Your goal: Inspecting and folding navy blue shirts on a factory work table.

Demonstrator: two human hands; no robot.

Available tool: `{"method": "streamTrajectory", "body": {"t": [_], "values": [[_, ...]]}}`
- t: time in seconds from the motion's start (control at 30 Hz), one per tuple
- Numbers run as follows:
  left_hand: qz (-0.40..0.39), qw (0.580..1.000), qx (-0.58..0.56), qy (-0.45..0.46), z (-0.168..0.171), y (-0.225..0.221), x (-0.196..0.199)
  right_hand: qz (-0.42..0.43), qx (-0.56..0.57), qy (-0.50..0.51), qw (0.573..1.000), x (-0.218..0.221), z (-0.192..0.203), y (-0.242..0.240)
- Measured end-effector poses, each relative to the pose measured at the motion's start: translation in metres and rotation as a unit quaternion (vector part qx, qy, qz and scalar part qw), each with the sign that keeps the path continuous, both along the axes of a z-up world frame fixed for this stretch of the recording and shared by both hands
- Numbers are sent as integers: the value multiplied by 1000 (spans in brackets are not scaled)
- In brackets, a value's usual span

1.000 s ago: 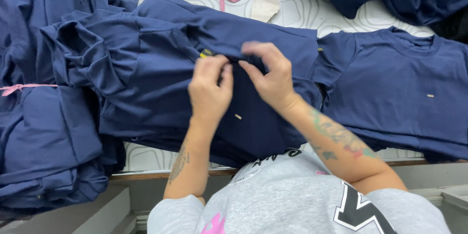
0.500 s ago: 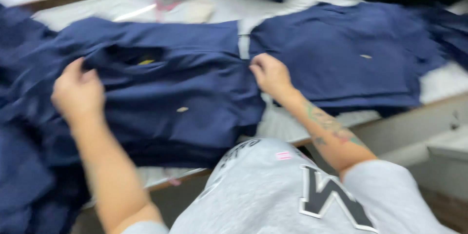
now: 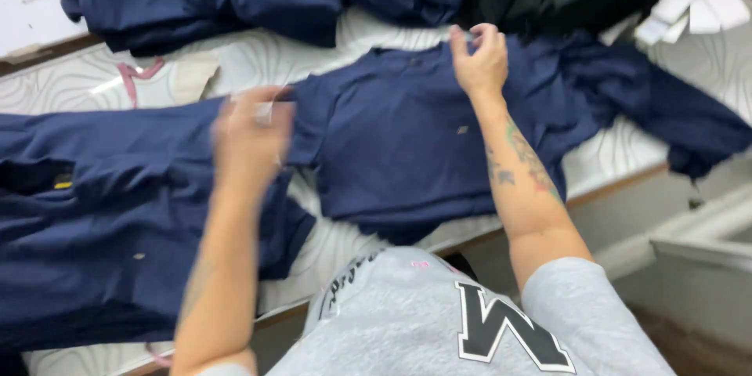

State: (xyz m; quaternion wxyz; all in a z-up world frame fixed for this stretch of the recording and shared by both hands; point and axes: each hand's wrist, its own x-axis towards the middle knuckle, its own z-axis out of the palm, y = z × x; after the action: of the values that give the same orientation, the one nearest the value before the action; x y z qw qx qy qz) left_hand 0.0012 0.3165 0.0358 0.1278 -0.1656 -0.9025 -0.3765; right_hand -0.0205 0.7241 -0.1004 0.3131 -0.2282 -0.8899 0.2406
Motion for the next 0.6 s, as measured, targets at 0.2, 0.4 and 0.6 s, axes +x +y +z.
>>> {"method": "streamTrajectory", "body": {"t": [0.2,0.4,0.6], "values": [[-50,991,-89,-91,-127,193,-70,130,73,-280,948,-57,-70,48],[47,974,-180,-127,-182,215,-80,295,-607,-192,713,-25,-30,108],[83,978,-173,-87,-177,224,-73,319,-700,-165,617,-24,-32,106]]}}
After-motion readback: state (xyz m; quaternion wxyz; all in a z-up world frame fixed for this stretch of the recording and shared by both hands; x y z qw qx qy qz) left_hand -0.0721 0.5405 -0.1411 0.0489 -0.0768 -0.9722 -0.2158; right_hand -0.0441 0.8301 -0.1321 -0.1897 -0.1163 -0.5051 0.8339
